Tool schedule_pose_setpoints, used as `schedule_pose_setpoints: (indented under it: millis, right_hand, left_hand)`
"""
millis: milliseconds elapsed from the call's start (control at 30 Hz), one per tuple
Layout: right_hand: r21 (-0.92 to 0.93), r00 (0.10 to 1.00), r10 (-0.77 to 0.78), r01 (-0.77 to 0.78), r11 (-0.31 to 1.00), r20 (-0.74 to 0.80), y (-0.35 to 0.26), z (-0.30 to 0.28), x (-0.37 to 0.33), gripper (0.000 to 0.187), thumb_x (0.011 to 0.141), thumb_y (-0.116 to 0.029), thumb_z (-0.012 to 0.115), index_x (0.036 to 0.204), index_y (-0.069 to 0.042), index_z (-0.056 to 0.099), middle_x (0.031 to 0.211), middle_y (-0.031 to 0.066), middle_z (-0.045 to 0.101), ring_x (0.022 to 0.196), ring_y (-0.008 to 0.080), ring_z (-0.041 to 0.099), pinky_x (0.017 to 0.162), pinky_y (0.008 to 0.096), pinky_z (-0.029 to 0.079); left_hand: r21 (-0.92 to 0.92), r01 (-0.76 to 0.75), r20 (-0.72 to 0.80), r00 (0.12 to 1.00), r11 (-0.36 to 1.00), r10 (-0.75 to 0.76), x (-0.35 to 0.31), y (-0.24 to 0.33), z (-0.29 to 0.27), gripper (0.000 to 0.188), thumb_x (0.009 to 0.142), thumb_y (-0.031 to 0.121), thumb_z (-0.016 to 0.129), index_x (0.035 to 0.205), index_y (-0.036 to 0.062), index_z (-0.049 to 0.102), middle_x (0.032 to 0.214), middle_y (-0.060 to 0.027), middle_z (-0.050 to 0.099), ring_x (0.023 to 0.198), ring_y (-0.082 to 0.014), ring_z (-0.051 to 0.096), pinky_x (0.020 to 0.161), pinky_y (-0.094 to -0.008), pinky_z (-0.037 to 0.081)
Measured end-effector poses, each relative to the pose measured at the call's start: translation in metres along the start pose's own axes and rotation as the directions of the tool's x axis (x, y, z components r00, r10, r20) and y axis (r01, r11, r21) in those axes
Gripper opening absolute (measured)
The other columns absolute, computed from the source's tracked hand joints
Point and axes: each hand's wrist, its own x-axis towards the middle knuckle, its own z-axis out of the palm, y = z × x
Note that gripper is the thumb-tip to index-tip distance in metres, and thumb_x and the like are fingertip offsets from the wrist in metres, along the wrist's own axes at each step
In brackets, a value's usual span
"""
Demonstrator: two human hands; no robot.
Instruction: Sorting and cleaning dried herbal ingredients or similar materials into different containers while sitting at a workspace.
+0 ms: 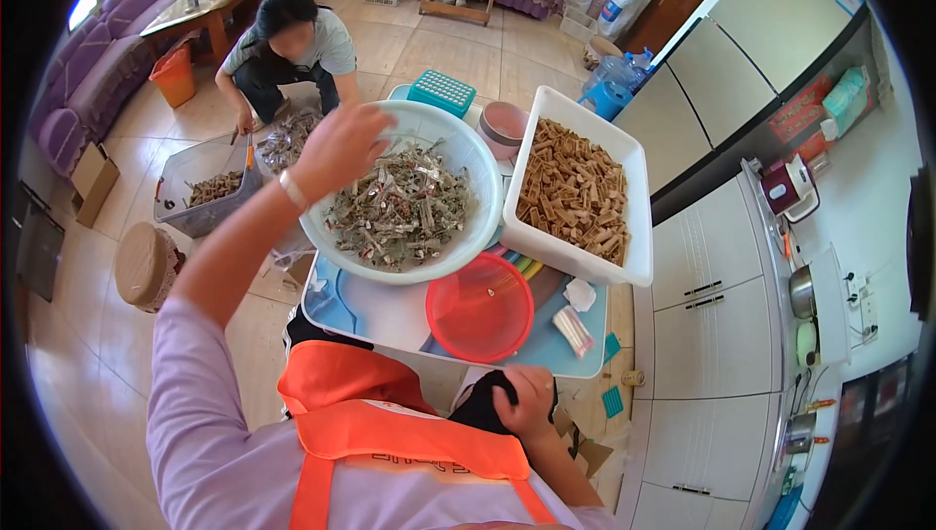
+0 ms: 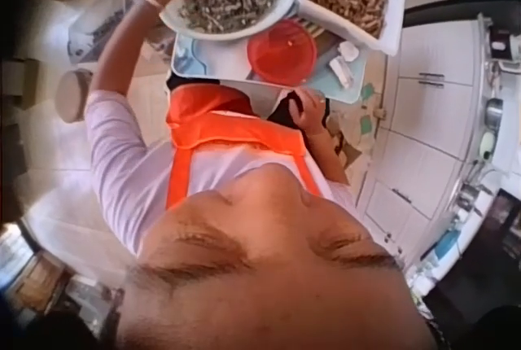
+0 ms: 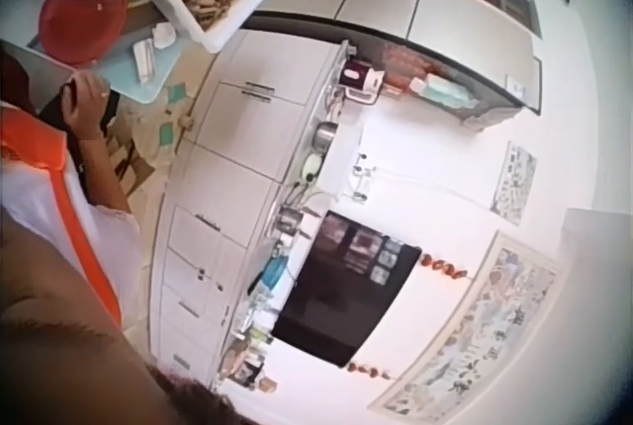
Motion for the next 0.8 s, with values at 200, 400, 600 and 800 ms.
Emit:
schedule_pose_setpoints:
  millis: [200, 400, 600, 800]
  right_hand:
    - [-0.039, 0.963, 0.241, -0.238, 0.971, 0.122, 0.022, -0.001, -0.087, 0.012, 0.071, -0.011, 0.070, 0.081, -0.008, 0.064, 0.074, 0.0088, 0.062, 0.066, 0.0296, 0.061, 0.061, 0.0407, 0.049]
    - [-0.138, 0.965, 0.254, -0.244, 0.960, 0.061, 0.023, -0.001, -0.074, 0.010, 0.070, -0.011, 0.070, 0.079, -0.009, 0.065, 0.072, 0.0062, 0.062, 0.064, 0.0267, 0.061, 0.058, 0.0379, 0.049]
    - [-0.170, 0.948, 0.310, -0.296, 0.940, 0.066, 0.032, -0.002, -0.081, 0.012, 0.068, -0.011, 0.072, 0.079, -0.010, 0.067, 0.072, 0.0052, 0.062, 0.063, 0.0259, 0.061, 0.056, 0.0366, 0.050]
    - [-0.168, 0.948, 0.316, -0.304, 0.938, 0.046, 0.034, -0.001, -0.075, 0.012, 0.067, -0.012, 0.073, 0.077, -0.012, 0.067, 0.070, 0.0044, 0.062, 0.061, 0.0251, 0.061, 0.054, 0.0356, 0.049]
  left_hand:
    - [0.196, -0.163, 0.214, 0.969, 0.967, 0.120, 0.136, -0.082, 0.082, 0.070, 0.071, 0.015, 0.078, 0.134, 0.0065, 0.050, 0.131, -0.0118, 0.056, 0.126, -0.0294, 0.052, 0.103, -0.0415, 0.043]
    - [0.368, -0.246, 0.624, 0.780, 0.897, -0.042, 0.196, -0.123, 0.187, 0.119, 0.054, 0.035, 0.093, 0.152, 0.0141, 0.028, 0.151, -0.0084, 0.040, 0.143, -0.0293, 0.034, 0.108, -0.0499, 0.037]
    - [0.262, -0.212, 0.734, 0.677, 0.942, -0.052, 0.213, -0.133, 0.229, 0.127, 0.052, 0.035, 0.094, 0.155, 0.0187, 0.021, 0.153, -0.0102, 0.038, 0.143, -0.0313, 0.034, 0.112, -0.0458, 0.037]
    - [0.227, -0.209, 0.786, 0.617, 0.951, -0.052, 0.230, -0.123, 0.222, 0.125, 0.053, 0.031, 0.093, 0.155, 0.0157, 0.023, 0.140, -0.0160, 0.050, 0.127, -0.0338, 0.052, 0.105, -0.0423, 0.045]
